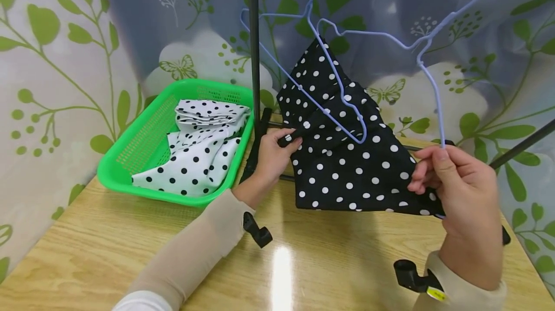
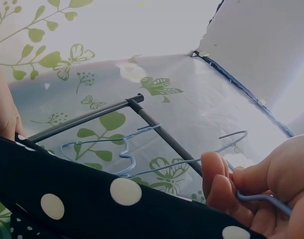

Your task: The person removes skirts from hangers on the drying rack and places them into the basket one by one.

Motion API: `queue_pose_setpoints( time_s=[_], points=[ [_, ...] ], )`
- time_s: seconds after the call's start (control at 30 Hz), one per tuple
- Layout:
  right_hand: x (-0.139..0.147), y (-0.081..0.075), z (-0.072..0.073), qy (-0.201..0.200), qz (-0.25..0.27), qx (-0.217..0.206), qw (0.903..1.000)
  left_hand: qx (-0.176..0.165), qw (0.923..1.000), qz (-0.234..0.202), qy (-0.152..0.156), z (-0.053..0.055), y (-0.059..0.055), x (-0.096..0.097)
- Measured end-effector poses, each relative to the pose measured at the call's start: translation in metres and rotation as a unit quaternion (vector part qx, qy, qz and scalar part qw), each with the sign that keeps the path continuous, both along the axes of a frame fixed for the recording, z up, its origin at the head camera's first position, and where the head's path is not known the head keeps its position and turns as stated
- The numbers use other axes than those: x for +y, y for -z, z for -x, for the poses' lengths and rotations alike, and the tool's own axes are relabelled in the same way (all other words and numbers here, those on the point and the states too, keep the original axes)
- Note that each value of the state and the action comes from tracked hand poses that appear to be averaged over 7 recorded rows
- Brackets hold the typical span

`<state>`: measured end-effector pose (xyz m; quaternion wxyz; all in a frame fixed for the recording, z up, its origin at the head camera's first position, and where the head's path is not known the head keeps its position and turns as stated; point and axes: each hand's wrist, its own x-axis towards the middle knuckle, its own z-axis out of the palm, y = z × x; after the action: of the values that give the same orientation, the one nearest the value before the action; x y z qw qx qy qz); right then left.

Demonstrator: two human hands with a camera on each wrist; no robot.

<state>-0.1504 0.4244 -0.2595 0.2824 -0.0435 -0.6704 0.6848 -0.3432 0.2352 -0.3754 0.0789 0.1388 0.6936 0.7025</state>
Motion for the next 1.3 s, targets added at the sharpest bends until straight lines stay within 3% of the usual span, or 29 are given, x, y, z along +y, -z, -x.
queue_pose_setpoints(
  time_s=[0.27,0.47,0.7,1.0,1.3],
  points=[
    [0.002,0.001,-0.001,-0.005,-0.001,-0.002,1.0,0.1,0.9941,0.021,-0.037,-0.003,0.0,-0.001],
    [0.006,0.002,-0.001,-0.01,0.003,-0.002,0.9999,0.169,0.9834,0.063,-0.013,-0.001,-0.002,-0.004],
    [0.009,0.004,0.0,-0.023,0.002,-0.025,0.9994,0.177,0.9818,0.067,0.0,0.002,0.001,-0.007],
    [0.014,0.005,0.005,-0.041,-0.013,-0.076,0.9962,0.199,0.9782,0.06,-0.004,0.004,-0.009,-0.009],
    [0.013,0.009,0.01,-0.056,-0.027,-0.036,0.9974,0.204,0.9757,0.081,0.003,0.004,-0.011,-0.012]
  ],
)
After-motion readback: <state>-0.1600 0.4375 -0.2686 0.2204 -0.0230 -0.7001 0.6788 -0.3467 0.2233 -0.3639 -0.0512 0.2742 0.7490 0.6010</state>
